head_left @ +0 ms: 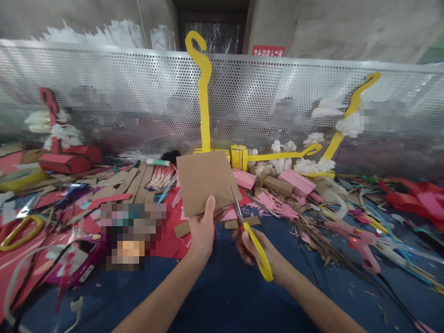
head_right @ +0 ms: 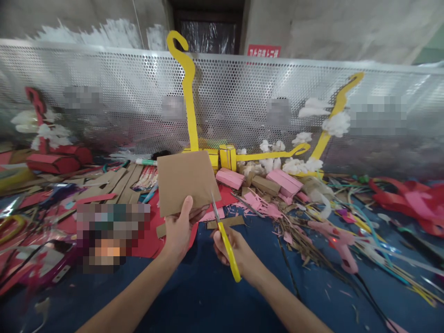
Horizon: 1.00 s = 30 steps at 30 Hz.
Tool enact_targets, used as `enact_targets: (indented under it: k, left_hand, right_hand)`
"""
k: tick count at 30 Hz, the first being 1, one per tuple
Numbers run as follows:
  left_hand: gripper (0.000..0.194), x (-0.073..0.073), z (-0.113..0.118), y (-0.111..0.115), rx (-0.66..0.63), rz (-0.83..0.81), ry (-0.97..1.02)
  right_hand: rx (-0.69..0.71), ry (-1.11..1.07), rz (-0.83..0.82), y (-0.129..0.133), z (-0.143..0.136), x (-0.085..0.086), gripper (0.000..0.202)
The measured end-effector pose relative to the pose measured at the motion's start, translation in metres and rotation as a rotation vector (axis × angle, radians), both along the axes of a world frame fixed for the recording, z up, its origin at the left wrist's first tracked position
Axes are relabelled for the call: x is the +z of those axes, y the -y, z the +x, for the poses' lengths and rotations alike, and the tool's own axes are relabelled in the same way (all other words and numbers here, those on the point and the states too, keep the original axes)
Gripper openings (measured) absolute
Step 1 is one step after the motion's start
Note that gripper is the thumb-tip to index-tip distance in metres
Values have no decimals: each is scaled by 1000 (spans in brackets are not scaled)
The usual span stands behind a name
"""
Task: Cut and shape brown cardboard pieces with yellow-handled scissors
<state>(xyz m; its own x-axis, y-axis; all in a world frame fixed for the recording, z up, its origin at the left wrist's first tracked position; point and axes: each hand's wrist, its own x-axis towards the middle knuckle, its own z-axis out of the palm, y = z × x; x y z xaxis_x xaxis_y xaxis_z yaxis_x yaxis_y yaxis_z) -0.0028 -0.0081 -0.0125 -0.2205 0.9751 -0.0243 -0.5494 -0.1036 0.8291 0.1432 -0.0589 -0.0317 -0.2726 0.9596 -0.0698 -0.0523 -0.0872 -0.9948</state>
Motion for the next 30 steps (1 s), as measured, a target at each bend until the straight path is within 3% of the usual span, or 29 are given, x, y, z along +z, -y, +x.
enact_targets:
  k: [3,10,18,30]
  left_hand:
    - [42,1,0,0,-2,-12,23]
    - [37,1,1,-2,1,-33,40]
    - [39,-3,1,-5,-5,-33,59]
    - [48,-2,0,-5,26,-16,43]
  right_hand:
    - [-28,-6,-35,2,-1,2,66]
    - [19,-45,-60,-1,2,-13,61]
    - [35,-97,-78,4,-3,-5,58]
    - [-13,-45,-40,2,-4,-15,60]
